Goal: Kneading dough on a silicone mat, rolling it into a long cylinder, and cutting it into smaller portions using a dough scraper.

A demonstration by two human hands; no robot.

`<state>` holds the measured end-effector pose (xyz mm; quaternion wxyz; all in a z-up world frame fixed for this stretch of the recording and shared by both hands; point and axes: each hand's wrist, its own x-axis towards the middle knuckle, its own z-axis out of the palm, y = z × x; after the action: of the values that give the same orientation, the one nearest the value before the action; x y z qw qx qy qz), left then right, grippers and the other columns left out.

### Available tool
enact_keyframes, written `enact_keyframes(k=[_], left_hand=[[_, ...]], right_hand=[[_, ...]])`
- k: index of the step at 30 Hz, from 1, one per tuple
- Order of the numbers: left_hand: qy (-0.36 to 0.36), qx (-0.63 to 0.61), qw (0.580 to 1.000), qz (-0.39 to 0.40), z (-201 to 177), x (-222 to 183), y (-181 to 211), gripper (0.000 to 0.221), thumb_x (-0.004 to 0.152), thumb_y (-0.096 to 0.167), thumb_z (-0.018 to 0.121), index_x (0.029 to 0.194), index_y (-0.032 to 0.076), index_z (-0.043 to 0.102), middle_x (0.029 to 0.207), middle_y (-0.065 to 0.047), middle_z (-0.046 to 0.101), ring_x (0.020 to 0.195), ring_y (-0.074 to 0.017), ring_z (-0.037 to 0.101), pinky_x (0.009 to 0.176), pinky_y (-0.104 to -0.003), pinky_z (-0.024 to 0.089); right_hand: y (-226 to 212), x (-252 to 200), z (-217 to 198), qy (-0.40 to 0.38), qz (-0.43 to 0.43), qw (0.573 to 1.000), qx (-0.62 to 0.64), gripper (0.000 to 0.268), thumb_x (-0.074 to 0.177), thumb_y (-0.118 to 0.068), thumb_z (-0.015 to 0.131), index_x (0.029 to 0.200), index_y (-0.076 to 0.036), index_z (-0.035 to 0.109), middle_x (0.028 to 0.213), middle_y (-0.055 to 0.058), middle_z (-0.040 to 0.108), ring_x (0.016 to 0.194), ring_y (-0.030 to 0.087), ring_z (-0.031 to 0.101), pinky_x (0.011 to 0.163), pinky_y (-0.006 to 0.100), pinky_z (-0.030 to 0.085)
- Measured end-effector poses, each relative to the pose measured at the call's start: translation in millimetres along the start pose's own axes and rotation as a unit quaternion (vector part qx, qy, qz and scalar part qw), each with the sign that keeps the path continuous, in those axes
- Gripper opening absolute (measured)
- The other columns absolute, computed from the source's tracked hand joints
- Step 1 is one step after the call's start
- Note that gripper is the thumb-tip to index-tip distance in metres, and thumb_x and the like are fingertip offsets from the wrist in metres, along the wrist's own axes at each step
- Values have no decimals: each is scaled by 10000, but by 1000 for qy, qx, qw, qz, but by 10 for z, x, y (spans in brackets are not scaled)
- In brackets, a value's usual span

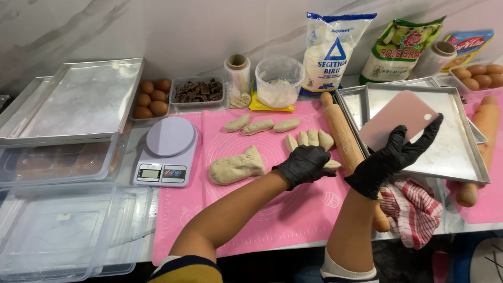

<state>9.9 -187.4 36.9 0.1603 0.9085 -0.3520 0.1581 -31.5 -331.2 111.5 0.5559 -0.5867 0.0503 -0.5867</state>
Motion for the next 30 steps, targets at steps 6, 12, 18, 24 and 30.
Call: enact_keyframes(k=[6,12,18,24,30], left_hand=[[71,-99,992,22,-873,-336,-595,457,982,492,591,1261,135,650,1018,-128,690,882,-372,692,710,-484,542],[27,17,996,-86,-902,-1181,-1279,562,949,562,622,1356,174,625,1165,-129,689,992,-353,712,830,-469,558],[111,42,990,-81,-295,-1584,-1593,560,959,540,626,1432,242,601,1177,-47,688,1055,-252,685,899,-388,508],[148,15,985,-81,-161,-1624,-1644,567,961,525,628,1443,229,589,1107,-29,703,961,-248,695,851,-390,519],[169,-6,982,-85,-132,-1636,-1667,579,950,505,654,1417,168,598,1093,-47,702,957,-266,697,841,-398,525]], right_hand=[[124,-15,75,-81,80,992,53,646,1059,-82,697,1590,-254,372,1496,70,509,1290,194,491,1055,359,472],[-171,-637,508,-304,79,940,-135,831,853,-280,842,1560,-399,421,1094,99,705,1002,280,680,802,425,552],[-255,-1281,767,-487,-2,791,-371,823,904,-393,696,1580,-531,246,1169,100,661,1188,355,632,953,468,577],[-421,-1416,890,-532,45,754,-382,818,941,-387,646,1606,-504,184,939,143,718,963,382,721,832,483,611],[-559,-1516,1004,-563,41,717,-409,825,968,-381,579,1627,-470,90,832,199,730,907,406,724,823,511,601]])
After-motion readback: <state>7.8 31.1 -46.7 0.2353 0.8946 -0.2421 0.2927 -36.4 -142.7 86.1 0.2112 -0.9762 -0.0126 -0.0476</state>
